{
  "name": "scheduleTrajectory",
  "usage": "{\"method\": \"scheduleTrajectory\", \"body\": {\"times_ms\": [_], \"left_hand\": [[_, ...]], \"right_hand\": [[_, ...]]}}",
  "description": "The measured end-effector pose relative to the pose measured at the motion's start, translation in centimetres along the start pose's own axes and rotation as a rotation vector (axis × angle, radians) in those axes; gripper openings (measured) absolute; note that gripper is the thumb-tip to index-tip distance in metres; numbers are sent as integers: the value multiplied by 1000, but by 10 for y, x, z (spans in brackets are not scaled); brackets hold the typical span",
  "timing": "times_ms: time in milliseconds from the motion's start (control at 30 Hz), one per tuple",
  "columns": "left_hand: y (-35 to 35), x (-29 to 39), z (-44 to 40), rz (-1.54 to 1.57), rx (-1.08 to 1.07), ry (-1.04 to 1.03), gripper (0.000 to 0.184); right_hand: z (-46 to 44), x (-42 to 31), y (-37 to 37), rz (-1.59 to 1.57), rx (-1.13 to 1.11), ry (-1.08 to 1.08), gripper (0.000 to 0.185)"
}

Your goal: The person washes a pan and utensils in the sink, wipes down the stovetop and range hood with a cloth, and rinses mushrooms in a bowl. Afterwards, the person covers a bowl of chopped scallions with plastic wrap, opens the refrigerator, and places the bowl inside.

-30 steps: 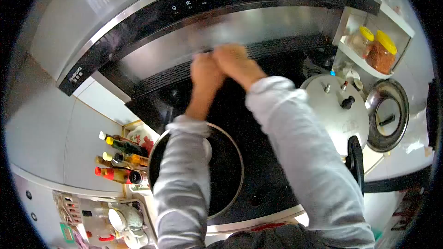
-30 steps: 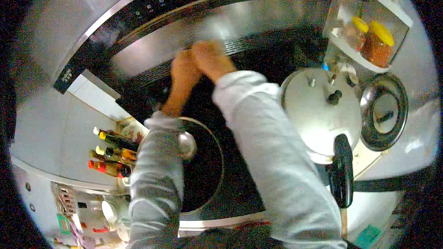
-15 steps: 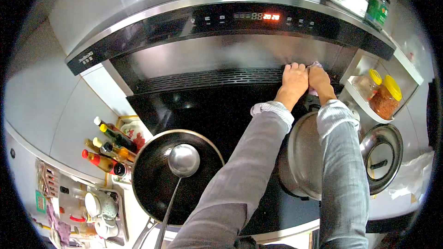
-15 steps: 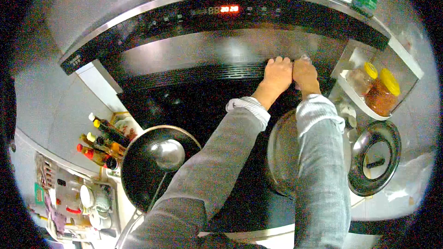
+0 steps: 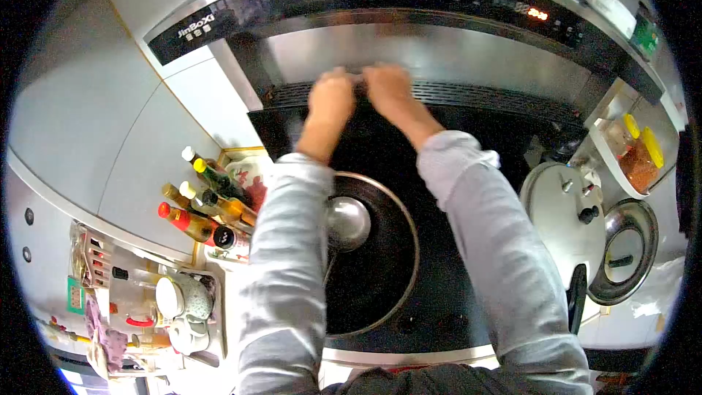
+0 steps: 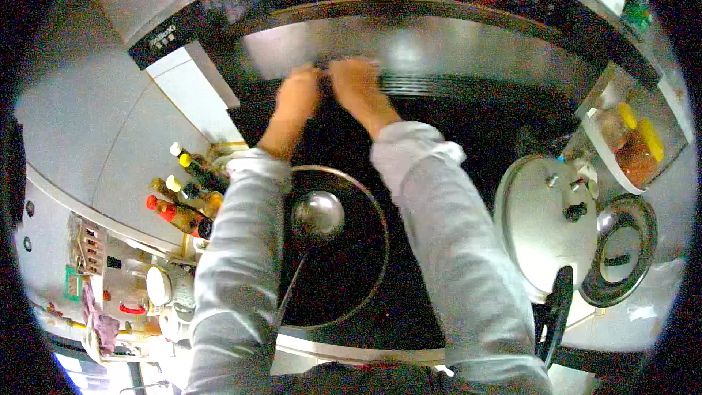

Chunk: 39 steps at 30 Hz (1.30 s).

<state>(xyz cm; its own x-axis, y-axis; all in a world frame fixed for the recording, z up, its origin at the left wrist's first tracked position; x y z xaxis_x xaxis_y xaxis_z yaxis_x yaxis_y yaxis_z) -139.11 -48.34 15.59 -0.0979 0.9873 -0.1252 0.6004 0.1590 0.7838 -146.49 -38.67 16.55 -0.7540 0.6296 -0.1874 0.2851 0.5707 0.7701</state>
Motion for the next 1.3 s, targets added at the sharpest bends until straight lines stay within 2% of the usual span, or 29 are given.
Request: {"method": "scheduleTrajectory", "body": {"times_ms": [100, 133, 167, 233, 267, 300, 367, 400, 433, 467, 500, 533, 567, 600, 633, 667, 700, 767, 833, 867, 900, 967, 1000, 1033, 1100, 1200, 1233, 1267, 1300], "left_hand": [[31, -51, 40, -149, 30, 23, 11], [43, -56, 57, -92, 133, 72, 11], [54, -61, 69, -61, 86, 245, 11], [50, -91, 107, -16, 128, 340, 15], [38, -111, 129, 6, 29, 421, 17], [23, -128, 146, 29, -72, 497, 20], [-10, -147, 162, 404, -186, 711, 25], [-92, -185, 184, 768, -2, 672, 28], [-108, -171, 181, 713, -59, 826, 24], [-118, -153, 174, 1044, 200, 742, 23], [-141, -145, 173, 1363, 141, 1060, 24], [-59, -63, 138, 1456, 410, 1254, 22], [-82, -55, 134, 1575, 380, 1323, 20], [-68, -29, 120, 1733, 535, 1003, 20], [-76, -15, 112, 1652, 536, 1227, 20], [-72, 4, 101, 1567, 545, 1448, 23], [-65, 22, 90, 1507, 507, 1598, 26], [-100, 28, 80, 1394, 365, 1563, 33], [-88, 47, 63, 1304, 362, 1420, 46], [-66, 58, 56, 1318, 427, 1368, 53], [-46, 70, 51, 1463, 621, 1348, 57], [-15, 80, 57, 1415, 736, 1263, 57], [4, 83, 62, 1416, 674, 1278, 59], [-28, 72, 68, 1471, 889, 1258, 63], [-49, 51, 76, 1521, 924, 1234, 68], [-25, 29, 88, 1611, 987, 1253, 69], [-44, 3, 98, 1672, 1030, 1227, 57], [-65, -23, 108, 1734, 1072, 1201, 46], [-48, -36, 114, 1592, 1118, 1194, 38]], "right_hand": [[-5, -70, -36, -305, 111, 222, 11], [0, -89, -31, -305, 140, 308, 10], [9, -104, -33, -306, 169, 396, 10], [23, -128, -41, -439, 262, 687, 9], [32, -133, -50, -442, 329, 772, 8], [41, -137, -55, -280, 162, 774, 11], [50, -129, -64, -157, 365, 879, 17], [53, -126, -73, -167, 328, 882, 19], [57, -121, -84, -176, 286, 886, 20], [63, -115, -90, -188, 241, 888, 22], [68, -104, -90, -251, 150, 825, 25], [71, -91, -97, -341, 74, 737, 24], [71, -77, -100, -426, 3, 649, 23], [73, -61, -81, -433, -103, 612, 22], [74, -44, -59, -434, -203, 575, 22], [74, -29, -52, -244, -127, 722, 21], [74, -13, -45, -186, -119, 725, 20], [78, 10, -19, -74, -103, 730, 20], [80, 27, 7, 224, -200, 716, 20], [84, 33, 13, 365, -257, 704, 20], [85, 34, 20, 355, -230, 582, 22], [89, 49, 15, 225, 100, 671, 26], [91, 37, 36, 298, 46, 701, 31], [93, 30, 45, 277, 33, 702, 37], [95, 24, 16, 457, 16, 698, 43], [90, -13, -13, 487, -98, 761, 40], [88, -31, -9, 368, 51, 792, 39], [84, -46, -21, 345, 83, 815, 37], [79, -59, -37, 323, 116, 836, 35]]}}
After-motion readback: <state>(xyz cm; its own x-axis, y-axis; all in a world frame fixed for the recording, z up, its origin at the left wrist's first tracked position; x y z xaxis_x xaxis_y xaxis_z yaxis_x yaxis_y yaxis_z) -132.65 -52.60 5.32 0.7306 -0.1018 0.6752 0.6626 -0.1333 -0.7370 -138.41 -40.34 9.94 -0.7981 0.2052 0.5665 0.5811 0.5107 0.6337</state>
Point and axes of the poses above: each hand's wrist, its own z-axis away from the middle knuckle, its own y-axis out of the back of the hand, x = y × z, the point moved 2 cm from there along -z, towards the middle knuckle, and after that the axes turned 12 degrees about -y, right-handed, at the moved point
